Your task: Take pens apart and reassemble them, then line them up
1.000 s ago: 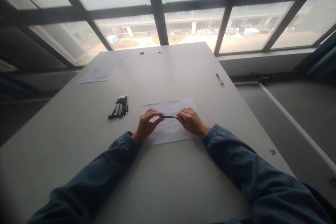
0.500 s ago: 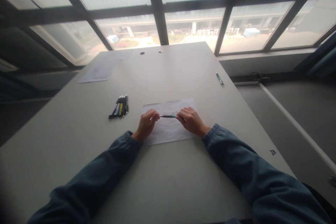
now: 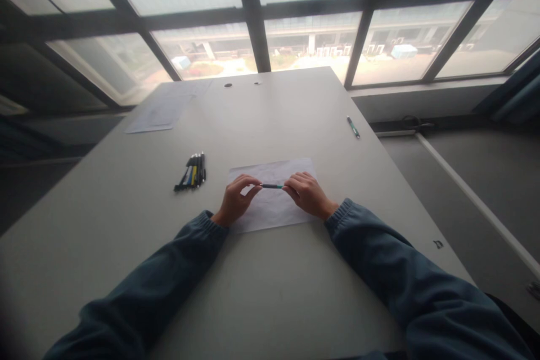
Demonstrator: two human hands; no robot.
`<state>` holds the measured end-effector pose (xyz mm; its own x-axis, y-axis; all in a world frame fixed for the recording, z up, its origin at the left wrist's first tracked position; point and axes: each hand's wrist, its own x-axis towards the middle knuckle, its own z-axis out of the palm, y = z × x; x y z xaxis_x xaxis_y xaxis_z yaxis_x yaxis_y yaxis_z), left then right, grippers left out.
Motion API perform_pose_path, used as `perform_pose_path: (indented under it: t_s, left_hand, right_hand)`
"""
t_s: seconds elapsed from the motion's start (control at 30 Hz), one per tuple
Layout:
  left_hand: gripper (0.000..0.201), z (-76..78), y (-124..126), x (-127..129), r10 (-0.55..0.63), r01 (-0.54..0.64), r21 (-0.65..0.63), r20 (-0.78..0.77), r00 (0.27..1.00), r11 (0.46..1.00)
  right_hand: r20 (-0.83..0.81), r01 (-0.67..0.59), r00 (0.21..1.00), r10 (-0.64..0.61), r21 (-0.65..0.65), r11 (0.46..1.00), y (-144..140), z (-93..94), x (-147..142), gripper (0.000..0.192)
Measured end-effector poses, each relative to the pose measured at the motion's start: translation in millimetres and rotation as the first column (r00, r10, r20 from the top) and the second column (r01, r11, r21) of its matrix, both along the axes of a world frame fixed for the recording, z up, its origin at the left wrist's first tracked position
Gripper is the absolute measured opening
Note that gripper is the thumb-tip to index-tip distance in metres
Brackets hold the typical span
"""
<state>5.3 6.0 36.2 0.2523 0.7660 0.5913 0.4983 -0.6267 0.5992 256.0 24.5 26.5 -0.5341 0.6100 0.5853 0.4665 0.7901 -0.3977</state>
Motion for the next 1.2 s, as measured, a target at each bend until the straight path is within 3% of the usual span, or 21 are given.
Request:
perform_pose_path:
  t_s: [0.17, 0.3, 0.43, 0.53, 0.63, 0.83, 1.07, 1.2]
  left_hand:
    - [0.008, -0.2, -1.2, 1.5, -0.02, 0.021, 0.012, -0.027, 0.999, 1.0]
    - [0.033, -0.4, -1.1, 1.6, 0.049, -0.049, -0.004, -0.062, 0.997, 0.999]
    - [0.024, -0.4, -0.4, -1.4, 0.083, -0.087, -0.046, -0.081, 0.993, 0.995]
    - [0.045, -1.4, -0.2, -3.9, 0.068, -0.08, -0.092, -0.125, 0.99, 0.993]
    - [0.052, -2.1, 0.0, -4.2, 0.056, -0.074, -0.122, -0.147, 0.988, 0.99]
    - [0.042, 1.0, 0.5, -0.5, 0.012, -0.022, -0.075, -0.131, 0.991, 0.997]
    - [0.01, -0.2, 0.7, 0.5, -0.021, 0.021, 0.02, -0.039, 0.999, 1.0]
    - [0.007, -0.3, 0.7, 0.7, -0.042, 0.044, 0.059, -0.03, 0.999, 0.997]
  right_hand:
    - [0.009, 0.005, 1.0, -0.005, 0.0, 1.0, 0.9, -0.3, 0.0, 0.022]
    - [0.018, 0.026, 0.999, -0.026, 0.001, 1.0, 1.2, 0.1, 0.5, 0.023]
    - [0.013, 0.03, 0.999, -0.029, -0.006, 1.0, 1.4, -1.7, 1.0, 0.023]
    - [0.015, 0.013, 1.0, -0.013, -0.004, 1.0, 1.2, -2.9, 0.9, 0.022]
    - [0.014, -0.002, 1.0, 0.002, 0.002, 1.0, 0.8, -2.7, 0.5, 0.022]
    - [0.012, -0.014, 1.0, 0.014, 0.01, 1.0, 1.0, -1.5, 0.7, 0.024]
    - [0.003, 0.004, 1.0, -0.004, 0.009, 1.0, 1.3, -1.9, 1.8, 0.024]
    - [-0.001, 0.007, 1.0, -0.007, 0.002, 1.0, 1.2, -2.3, 1.1, 0.024]
